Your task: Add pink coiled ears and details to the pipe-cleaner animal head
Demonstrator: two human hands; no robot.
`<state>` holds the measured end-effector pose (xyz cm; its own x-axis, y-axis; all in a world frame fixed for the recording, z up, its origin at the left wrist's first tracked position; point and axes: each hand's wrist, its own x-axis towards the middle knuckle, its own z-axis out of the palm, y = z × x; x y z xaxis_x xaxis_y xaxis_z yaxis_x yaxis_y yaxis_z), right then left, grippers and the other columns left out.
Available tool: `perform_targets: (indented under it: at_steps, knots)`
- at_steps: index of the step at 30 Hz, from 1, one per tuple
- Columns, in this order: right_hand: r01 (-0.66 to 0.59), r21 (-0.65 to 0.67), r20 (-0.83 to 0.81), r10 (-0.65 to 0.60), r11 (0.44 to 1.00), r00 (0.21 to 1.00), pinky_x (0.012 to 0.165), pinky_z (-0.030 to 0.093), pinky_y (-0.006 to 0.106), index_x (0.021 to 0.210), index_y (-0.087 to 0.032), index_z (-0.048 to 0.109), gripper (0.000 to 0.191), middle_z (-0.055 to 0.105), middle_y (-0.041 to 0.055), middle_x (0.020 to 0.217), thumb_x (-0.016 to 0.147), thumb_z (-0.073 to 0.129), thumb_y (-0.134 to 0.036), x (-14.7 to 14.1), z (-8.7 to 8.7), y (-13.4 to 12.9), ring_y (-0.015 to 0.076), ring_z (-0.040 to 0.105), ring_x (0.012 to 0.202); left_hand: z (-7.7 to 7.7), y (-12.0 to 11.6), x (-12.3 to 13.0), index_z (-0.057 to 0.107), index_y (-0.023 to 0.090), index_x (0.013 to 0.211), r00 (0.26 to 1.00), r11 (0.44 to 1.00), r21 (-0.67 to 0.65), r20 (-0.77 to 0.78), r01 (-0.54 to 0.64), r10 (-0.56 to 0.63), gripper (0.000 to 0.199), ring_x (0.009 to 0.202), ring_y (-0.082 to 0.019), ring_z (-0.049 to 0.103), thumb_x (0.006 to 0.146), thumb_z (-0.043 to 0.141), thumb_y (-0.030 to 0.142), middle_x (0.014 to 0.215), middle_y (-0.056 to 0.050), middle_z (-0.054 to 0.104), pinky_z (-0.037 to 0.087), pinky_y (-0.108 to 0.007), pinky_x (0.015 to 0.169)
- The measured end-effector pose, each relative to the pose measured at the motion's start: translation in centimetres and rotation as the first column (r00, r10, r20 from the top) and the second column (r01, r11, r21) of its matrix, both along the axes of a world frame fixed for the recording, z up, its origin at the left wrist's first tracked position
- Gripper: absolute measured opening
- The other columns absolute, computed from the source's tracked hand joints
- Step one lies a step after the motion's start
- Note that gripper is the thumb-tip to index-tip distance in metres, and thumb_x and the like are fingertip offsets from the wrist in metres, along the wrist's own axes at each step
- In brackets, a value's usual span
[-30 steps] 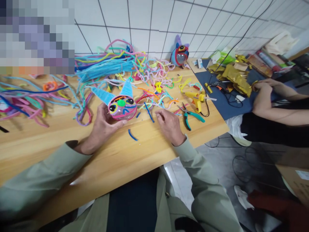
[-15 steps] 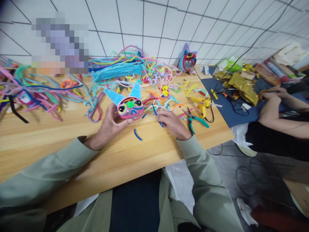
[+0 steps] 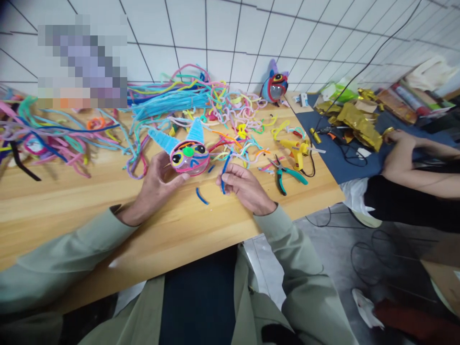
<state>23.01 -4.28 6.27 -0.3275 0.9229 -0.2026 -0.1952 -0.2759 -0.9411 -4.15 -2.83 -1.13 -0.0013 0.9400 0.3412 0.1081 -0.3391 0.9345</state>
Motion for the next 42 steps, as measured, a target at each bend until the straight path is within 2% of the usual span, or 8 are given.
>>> perform_targets:
  at_steps: [3,7,10,15,23,30,38,42]
  knots:
    - [0.041,-0.008,-0.057,-0.042,0.999,0.997,0.063,0.056,0.028,0.095,-0.024,0.071,0.034,0.075,0.0002,0.093,0.081,0.094,-0.044,-0.4,-0.1,-0.5,0.0139,0.066,0.071,0.3,-1.1,-0.8,0.057,0.028,0.148,0.988,0.995,0.015,-0.117,-0.095,0.096,0.078,0.143,-0.035,0.063,0.087,0.092,0.062,0.152,-0.015,0.063,0.054,-0.061,0.124]
    - [0.131,0.013,-0.084,-0.13,0.991,0.988,0.065,0.061,0.027,0.092,-0.025,0.07,0.036,0.072,-0.0015,0.096,0.077,0.098,-0.041,-1.6,0.0,-1.4,0.0136,0.07,0.075,2.1,-3.5,-1.3,0.067,0.028,0.133,0.954,0.983,0.086,-0.241,-0.159,0.175,0.057,0.119,-0.03,0.07,0.09,0.089,0.059,0.126,-0.008,0.071,0.061,-0.051,0.102]
    - [0.195,0.074,-0.063,-0.191,0.978,0.98,0.068,0.064,0.029,0.091,-0.026,0.07,0.038,0.071,-0.0019,0.09,0.077,0.099,-0.045,-3.1,-0.1,-2.2,0.0166,0.074,0.079,4.0,-5.5,-0.2,0.072,0.026,0.118,0.978,0.999,0.001,-0.205,0.035,-0.034,0.034,0.088,-0.021,0.07,0.098,0.082,0.053,0.097,-0.002,0.072,0.06,-0.038,0.081]
    - [0.215,0.177,-0.019,-0.215,0.96,0.976,0.073,0.066,0.035,0.089,-0.027,0.073,0.039,0.075,-0.0005,0.091,0.077,0.101,-0.051,-4.8,-0.7,-3.8,0.0183,0.075,0.078,5.6,-6.5,2.0,0.076,0.023,0.105,0.974,0.971,-0.109,-0.054,0.214,-0.221,0.024,0.075,-0.017,0.068,0.103,0.077,0.046,0.086,-0.002,0.077,0.055,-0.03,0.069]
    - [0.148,0.333,0.223,-0.231,0.931,0.947,0.086,0.061,0.035,0.106,-0.027,0.082,0.032,0.083,0.0033,0.105,0.092,0.088,-0.055,-1.3,0.1,-4.5,0.0211,0.076,0.097,5.6,-6.1,1.3,0.079,0.019,0.092,0.949,0.969,-0.054,-0.198,0.241,-0.247,0.017,0.07,-0.012,0.066,0.105,0.07,0.026,0.082,-0.001,0.078,0.05,-0.023,0.067]
    - [-0.085,0.381,0.499,-0.127,0.921,0.857,0.067,0.052,0.03,0.095,-0.023,0.084,0.026,0.079,0.001,0.081,0.094,0.083,-0.049,-1.4,0.3,-4.9,0.0185,0.07,0.075,5.3,-6.3,1.1,0.078,0.018,0.097,0.923,0.965,0.122,-0.341,0.232,-0.179,0.013,0.073,-0.013,0.07,0.105,0.068,0.018,0.086,-0.003,0.08,0.053,-0.023,0.071]
    - [-0.128,0.618,0.524,-0.285,0.775,0.803,0.07,0.053,0.032,0.097,-0.025,0.088,0.026,0.08,0.0035,0.082,0.106,0.071,-0.043,-2.5,-0.8,-5.6,0.0183,0.071,0.074,4.6,-6.1,0.5,0.079,0.018,0.099,0.917,0.978,0.099,-0.374,0.186,-0.137,0.014,0.071,-0.012,0.07,0.107,0.067,0.02,0.086,-0.002,0.082,0.054,-0.022,0.069]
    - [-0.199,0.554,0.559,-0.184,0.808,0.808,0.078,0.056,0.033,0.108,-0.023,0.088,0.025,0.082,0.0046,0.09,0.107,0.069,-0.04,-2.6,-0.2,-6.0,0.0198,0.076,0.083,4.2,-5.3,0.4,0.081,0.019,0.099,0.942,0.984,0.099,-0.318,0.147,-0.108,0.016,0.073,-0.014,0.072,0.106,0.072,0.028,0.086,-0.003,0.083,0.055,-0.023,0.069]
